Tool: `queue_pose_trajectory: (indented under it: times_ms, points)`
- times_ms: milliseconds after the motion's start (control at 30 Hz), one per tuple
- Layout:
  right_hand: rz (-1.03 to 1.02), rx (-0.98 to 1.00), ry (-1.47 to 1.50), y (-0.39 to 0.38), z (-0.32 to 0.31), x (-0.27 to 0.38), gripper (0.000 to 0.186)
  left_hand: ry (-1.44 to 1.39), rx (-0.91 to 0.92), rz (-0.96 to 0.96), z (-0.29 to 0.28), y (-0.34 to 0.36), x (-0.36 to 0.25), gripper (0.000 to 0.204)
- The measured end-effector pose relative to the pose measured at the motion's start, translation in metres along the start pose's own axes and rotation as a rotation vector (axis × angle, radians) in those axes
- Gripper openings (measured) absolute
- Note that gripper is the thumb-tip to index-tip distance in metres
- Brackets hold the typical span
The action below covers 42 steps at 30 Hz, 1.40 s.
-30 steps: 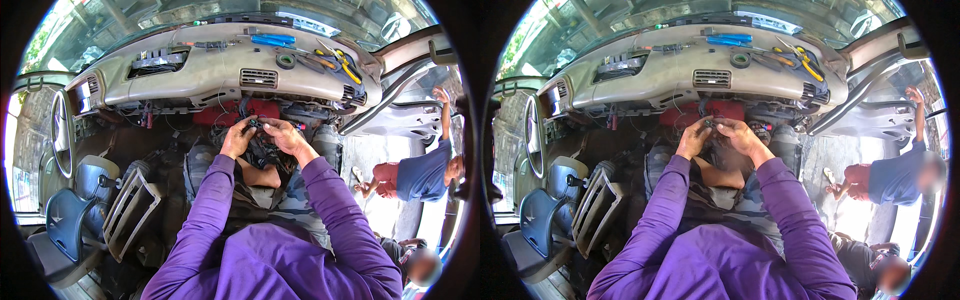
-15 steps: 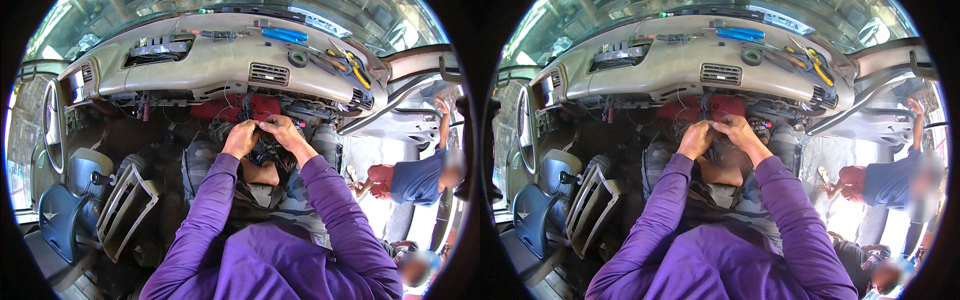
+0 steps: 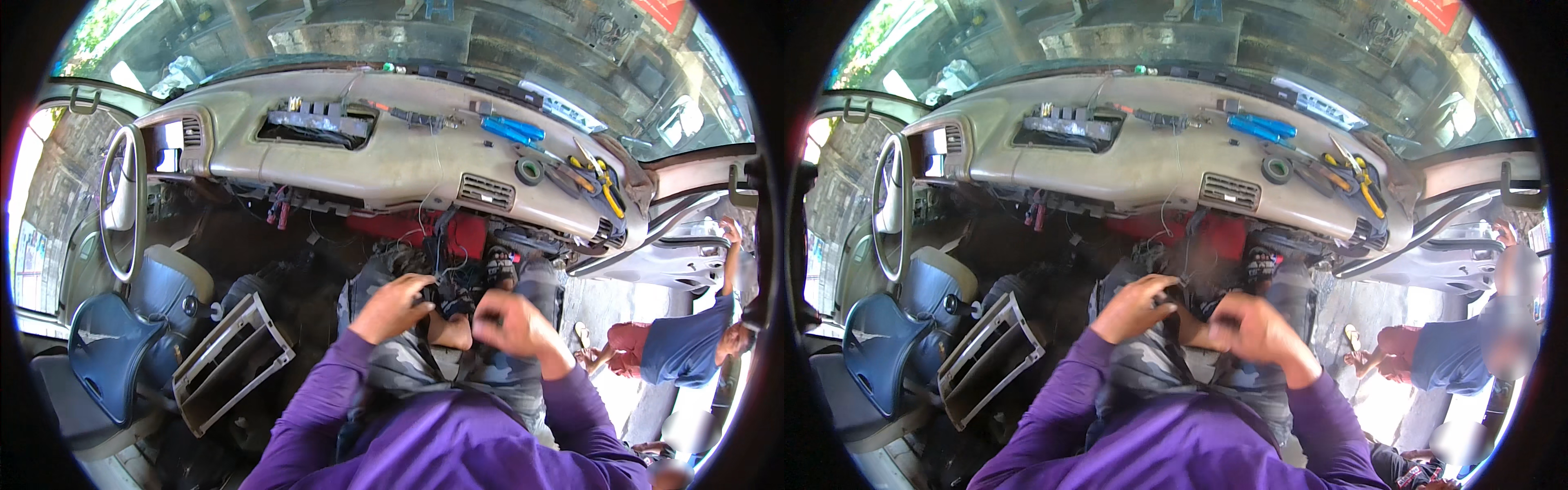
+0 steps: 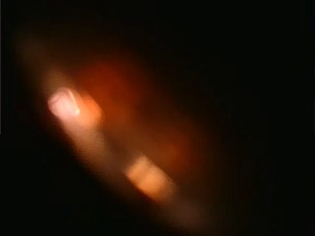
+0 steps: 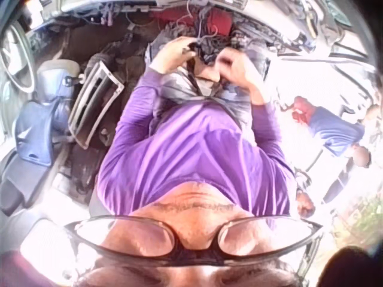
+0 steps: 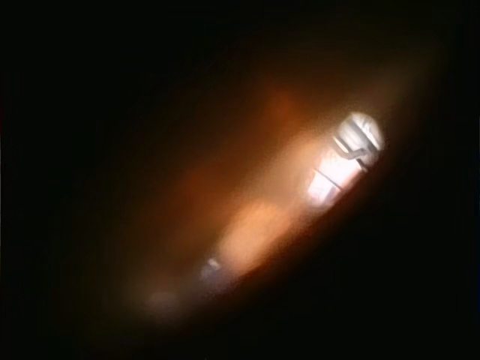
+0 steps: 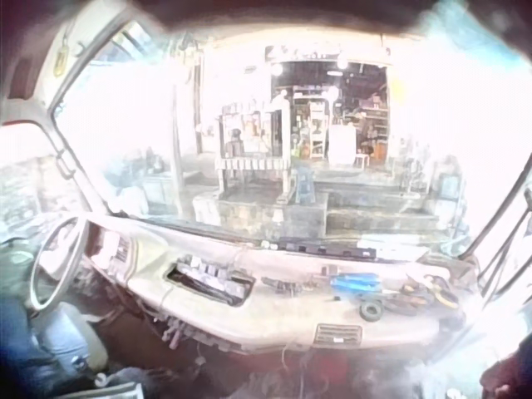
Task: The person works under the dashboard of a car, manipulating wires and components with both hands. They use a flashlight to inspect the area and handle various tools and parts while seated in the driver's seat.
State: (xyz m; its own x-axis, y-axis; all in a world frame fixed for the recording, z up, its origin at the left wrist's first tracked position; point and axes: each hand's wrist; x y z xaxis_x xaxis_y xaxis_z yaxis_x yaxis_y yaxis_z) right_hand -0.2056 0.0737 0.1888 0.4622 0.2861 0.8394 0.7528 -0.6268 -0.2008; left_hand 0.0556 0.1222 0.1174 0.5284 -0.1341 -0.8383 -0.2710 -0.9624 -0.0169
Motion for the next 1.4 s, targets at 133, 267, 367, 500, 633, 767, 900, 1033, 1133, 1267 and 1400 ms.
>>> queue_pose_trajectory:
  times_ms: [133,267,367,500,633,767,900,1033,1133,1267,1400]
  points:
    - [-0.444,0.953,0.729,-0.033,0.04,0.067,0.033,0.039,-0.091,-0.125,-0.018,-0.045,0.017,0.038]
    - [-0.645,0.829,0.848,-0.028,0.062,0.098,0.056,-0.044,-0.32,-0.171,-0.007,-0.067,0.029,0.034]
    - [-0.58,0.949,0.795,-0.035,0.042,0.104,0.087,-0.023,-0.518,-0.129,0.014,-0.076,0.021,0.035]
    - [-0.493,0.969,0.698,-0.044,0.017,0.104,0.097,0.144,-0.591,-0.031,0.028,-0.075,0.012,0.034]
    - [-0.646,0.801,0.568,-0.038,0.025,0.11,0.092,0.018,-0.561,-0.087,0.004,-0.066,0.016,0.034]
    - [-0.28,1.076,0.543,-0.028,-0.002,0.117,0.096,0.207,-0.636,0.092,-0.069,-0.032,0.026,0.025]
    - [-0.602,0.819,0.709,-0.01,0.02,0.106,0.089,0.409,-0.711,0.071,-0.166,0.03,0.018,0.026]
    - [-0.457,1.072,0.746,0.018,0.001,0.113,0.093,0.443,-0.825,-0.008,-0.247,0.095,0.044,0.036]
    - [-0.378,0.894,0.508,0.053,-0.035,0.092,0.082,0.563,-0.83,-0.152,-0.285,0.132,0.07,0.042]
    - [-0.525,-0.372,-0.667,0.167,-0.065,0.081,0.028,0.524,-0.956,-0.533,-0.325,0.142,0.138,0.047]
    - [-0.374,-0.335,-0.944,0.272,-0.117,0.08,0.024,0.462,-0.84,-0.797,-0.341,0.165,0.133,0.056]
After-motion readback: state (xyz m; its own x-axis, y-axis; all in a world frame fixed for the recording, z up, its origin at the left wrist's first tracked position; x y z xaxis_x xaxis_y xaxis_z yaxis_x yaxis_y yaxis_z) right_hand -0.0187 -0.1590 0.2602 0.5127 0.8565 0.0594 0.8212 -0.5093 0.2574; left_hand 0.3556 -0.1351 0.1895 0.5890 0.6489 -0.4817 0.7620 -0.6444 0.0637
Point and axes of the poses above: each hand's wrist, its own y-axis towards the middle knuckle, its own z-axis out of the palm, x = y × z, and after that the axes turned 4 degrees about x, right-handed
